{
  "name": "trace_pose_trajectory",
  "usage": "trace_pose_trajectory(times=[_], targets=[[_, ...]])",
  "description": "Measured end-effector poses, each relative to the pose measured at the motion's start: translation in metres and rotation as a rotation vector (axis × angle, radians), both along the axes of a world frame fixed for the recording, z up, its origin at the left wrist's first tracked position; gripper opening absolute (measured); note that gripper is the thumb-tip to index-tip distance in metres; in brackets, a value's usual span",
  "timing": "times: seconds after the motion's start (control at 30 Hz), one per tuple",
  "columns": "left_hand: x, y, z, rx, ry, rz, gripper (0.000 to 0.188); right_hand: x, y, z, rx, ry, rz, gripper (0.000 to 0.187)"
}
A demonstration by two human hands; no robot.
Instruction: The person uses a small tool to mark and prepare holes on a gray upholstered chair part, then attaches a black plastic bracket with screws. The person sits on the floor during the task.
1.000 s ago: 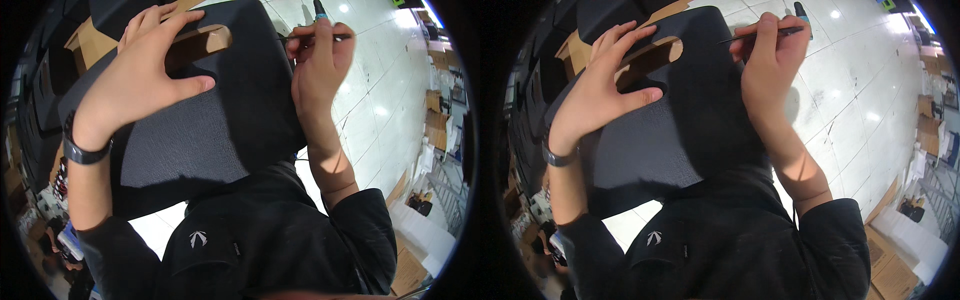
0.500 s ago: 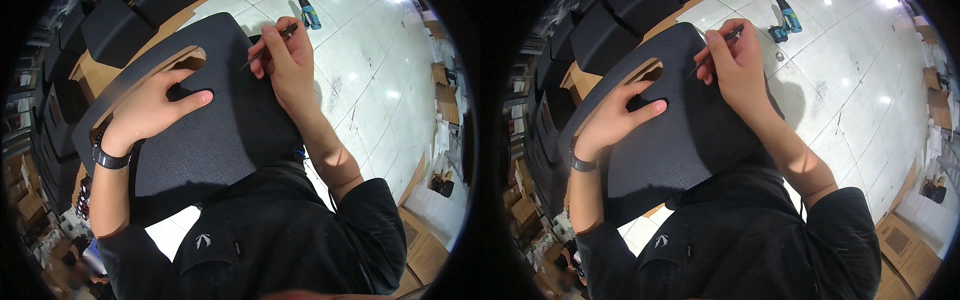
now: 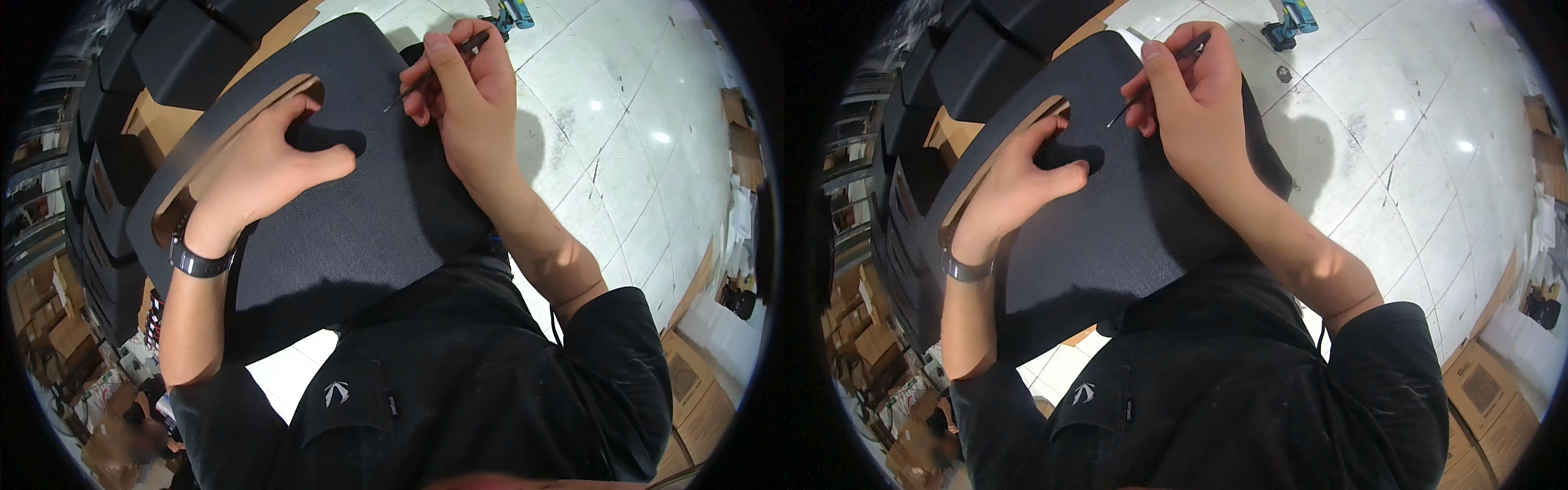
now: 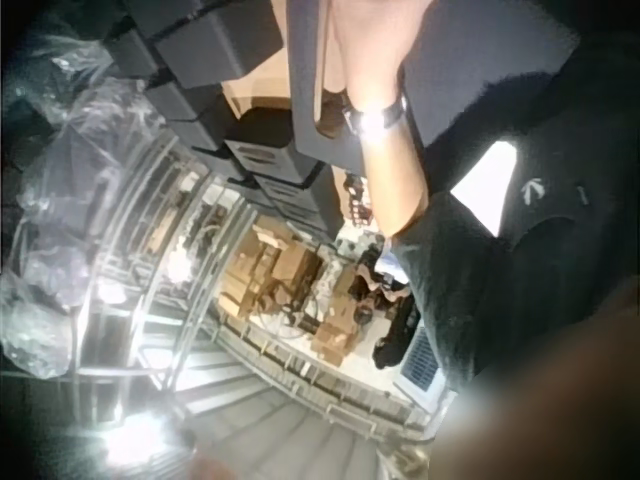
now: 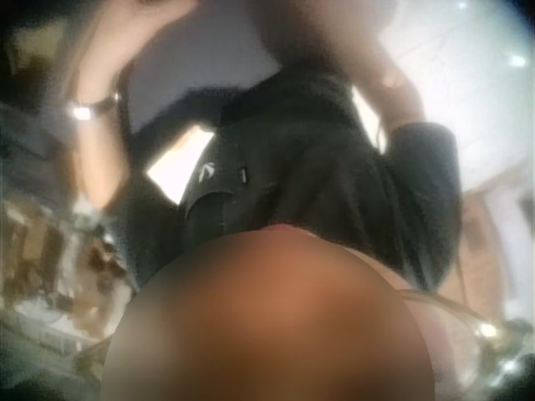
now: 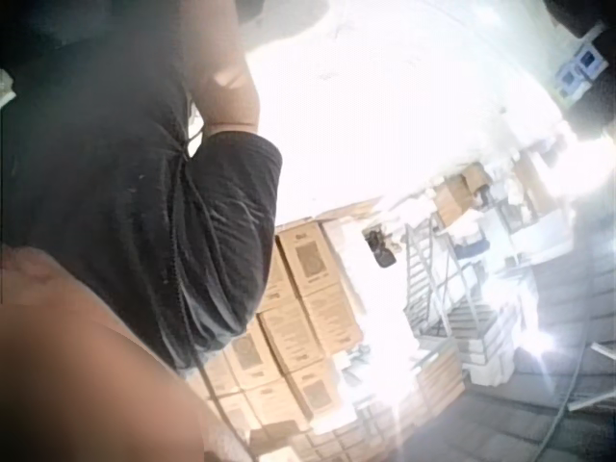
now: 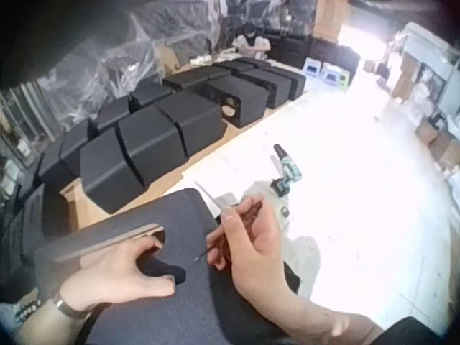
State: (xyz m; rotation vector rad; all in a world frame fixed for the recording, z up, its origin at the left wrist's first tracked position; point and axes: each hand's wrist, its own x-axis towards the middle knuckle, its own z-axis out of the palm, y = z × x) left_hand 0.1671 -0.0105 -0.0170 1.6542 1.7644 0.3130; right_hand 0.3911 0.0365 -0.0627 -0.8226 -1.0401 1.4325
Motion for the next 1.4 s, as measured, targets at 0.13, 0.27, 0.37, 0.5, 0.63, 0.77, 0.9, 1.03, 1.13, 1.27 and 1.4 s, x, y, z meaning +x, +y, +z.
trace_pose_trajectory(times=[0.13,0.27,0.37,0.5,0.63,0.77,0.9,1.03,1.13,1.27,1.4], targets=[[0.004,0.006,-0.002,0.023,0.017,-0.008,0.082,-0.005,-0.003,0.008,0.155,-0.174,0.126,0.019],[-0.017,0.002,0.001,-0.087,-0.209,-0.036,0.062,-0.013,-0.008,0.013,0.360,-0.397,0.261,0.022],[-0.021,-0.007,0.011,-0.112,-0.316,0.040,0.050,-0.016,-0.009,0.009,0.430,-0.447,0.247,0.021],[-0.031,-0.007,0.009,-0.099,-0.260,0.011,0.047,-0.014,-0.011,0.014,0.418,-0.472,0.254,0.021],[-0.038,-0.006,0.008,-0.073,-0.246,-0.009,0.046,-0.014,-0.012,0.015,0.411,-0.465,0.273,0.021],[-0.037,-0.009,0.007,-0.035,-0.233,-0.025,0.044,-0.018,-0.015,0.012,0.416,-0.457,0.220,0.024],[-0.037,-0.011,0.004,-0.027,-0.302,-0.035,0.044,-0.018,-0.019,0.013,0.721,-0.612,0.232,0.020],[-0.032,-0.015,0.003,0.028,-0.284,-0.021,0.044,-0.023,-0.018,0.014,0.901,-0.679,0.256,0.021],[-0.031,-0.016,0.007,0.045,-0.244,-0.007,0.042,-0.015,-0.012,0.008,0.989,-0.606,0.218,0.022],[-0.031,-0.013,0.004,0.044,-0.183,-0.028,0.041,-0.009,-0.010,0.001,0.791,-0.128,0.046,0.033],[-0.026,-0.016,0.007,0.053,-0.216,-0.042,0.034,-0.012,-0.016,0.003,0.619,-0.125,-0.008,0.030]])
